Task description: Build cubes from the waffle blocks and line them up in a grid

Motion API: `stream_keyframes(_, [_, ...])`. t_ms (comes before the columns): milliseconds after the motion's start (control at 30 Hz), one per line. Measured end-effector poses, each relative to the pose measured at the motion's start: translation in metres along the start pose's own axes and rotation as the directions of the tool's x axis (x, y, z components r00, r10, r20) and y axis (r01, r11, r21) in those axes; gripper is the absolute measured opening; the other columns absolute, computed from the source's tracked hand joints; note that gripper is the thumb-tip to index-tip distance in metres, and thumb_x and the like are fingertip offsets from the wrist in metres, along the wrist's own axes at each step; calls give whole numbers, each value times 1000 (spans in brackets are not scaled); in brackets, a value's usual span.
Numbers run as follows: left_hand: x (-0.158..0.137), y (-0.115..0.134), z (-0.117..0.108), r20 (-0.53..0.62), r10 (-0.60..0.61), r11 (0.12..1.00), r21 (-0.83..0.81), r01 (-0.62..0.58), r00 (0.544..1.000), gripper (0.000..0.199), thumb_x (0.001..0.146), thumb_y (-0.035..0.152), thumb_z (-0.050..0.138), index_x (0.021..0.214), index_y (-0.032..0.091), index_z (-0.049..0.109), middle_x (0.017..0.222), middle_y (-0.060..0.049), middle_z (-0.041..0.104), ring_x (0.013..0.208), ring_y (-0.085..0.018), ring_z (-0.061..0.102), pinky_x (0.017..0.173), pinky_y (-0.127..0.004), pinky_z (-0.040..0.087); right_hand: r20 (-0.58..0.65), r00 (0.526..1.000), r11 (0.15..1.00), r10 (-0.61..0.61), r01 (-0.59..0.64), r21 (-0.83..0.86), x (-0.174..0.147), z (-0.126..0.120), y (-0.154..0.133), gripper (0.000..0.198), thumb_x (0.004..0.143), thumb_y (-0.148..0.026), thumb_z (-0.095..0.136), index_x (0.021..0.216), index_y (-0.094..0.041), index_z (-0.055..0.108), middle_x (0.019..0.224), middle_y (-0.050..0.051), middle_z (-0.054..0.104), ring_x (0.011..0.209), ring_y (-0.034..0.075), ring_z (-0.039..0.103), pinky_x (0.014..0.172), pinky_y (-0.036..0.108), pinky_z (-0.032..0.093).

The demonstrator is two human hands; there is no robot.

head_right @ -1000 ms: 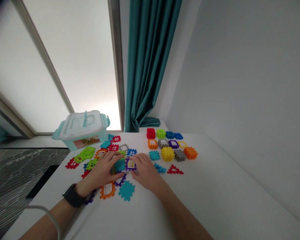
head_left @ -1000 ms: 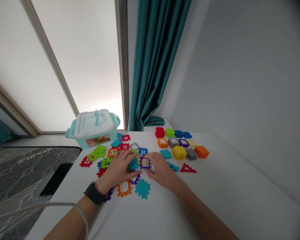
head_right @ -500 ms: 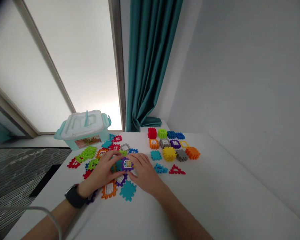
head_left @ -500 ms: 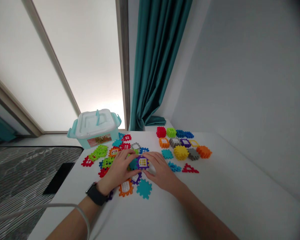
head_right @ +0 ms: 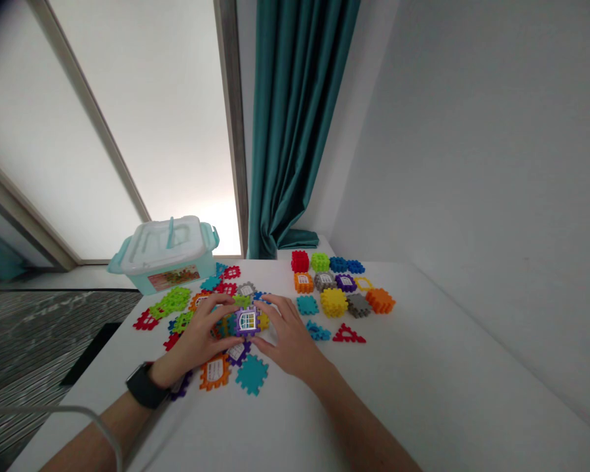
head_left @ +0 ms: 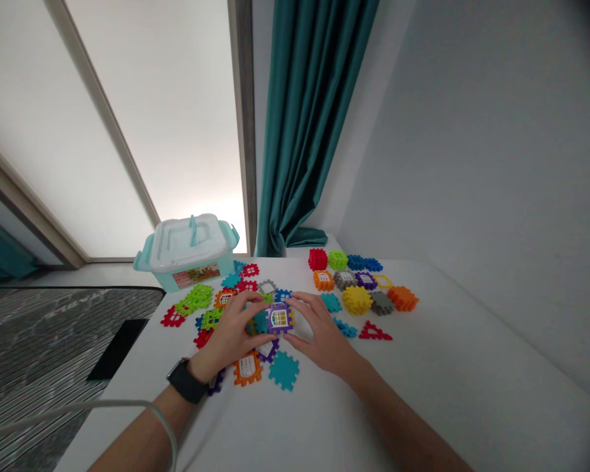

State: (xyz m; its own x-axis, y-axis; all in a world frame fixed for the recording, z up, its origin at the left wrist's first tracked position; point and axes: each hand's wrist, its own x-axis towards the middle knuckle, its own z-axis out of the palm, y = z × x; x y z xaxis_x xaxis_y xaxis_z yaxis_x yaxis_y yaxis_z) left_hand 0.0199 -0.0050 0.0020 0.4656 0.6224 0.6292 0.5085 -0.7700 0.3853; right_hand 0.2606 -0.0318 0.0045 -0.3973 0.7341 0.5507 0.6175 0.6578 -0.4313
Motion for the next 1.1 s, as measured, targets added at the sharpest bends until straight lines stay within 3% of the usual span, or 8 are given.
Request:
stream_keyframes(600, [-2,1,0,96,-19,999,38,16,995,46,81,37,80,120,23,61,121,-11,57,113,-29,57,97,-46,50,32,999,996,21,-24,90,-1,3,2,53,82,-23,71,131,-23,49,134,14,50,129,29,49,110,51,44])
stream_keyframes(900, [0,-2,-3,181,6,999,46,-15,983,55,79,32,80,130,26,59,125,-11,58,116,-29,57,98,-46,50,155,988,994,-9,-8,108,-2,-7,10,50,86,-27,72,132,-27,52,132,11,52,128,28,50,109,49,45])
stream_keyframes(1000, [0,-1,-3,146,-23,999,40,17,989,56,79,28,79,131,25,57,124,-11,59,115,-29,57,99,-45,50,103,995,993,-4,-8,118,-2,-3,11,46,85,-26,72,127,-25,53,128,11,55,124,28,53,106,50,47])
stream_keyframes(1100, [2,1,-3,82,-44,999,14,43,996,37,83,28,75,117,23,61,119,-10,62,112,-27,59,97,-43,51,9,1000,991,24,-25,130,-2,6,10,45,83,-24,73,123,-24,52,124,11,56,120,29,55,104,51,48])
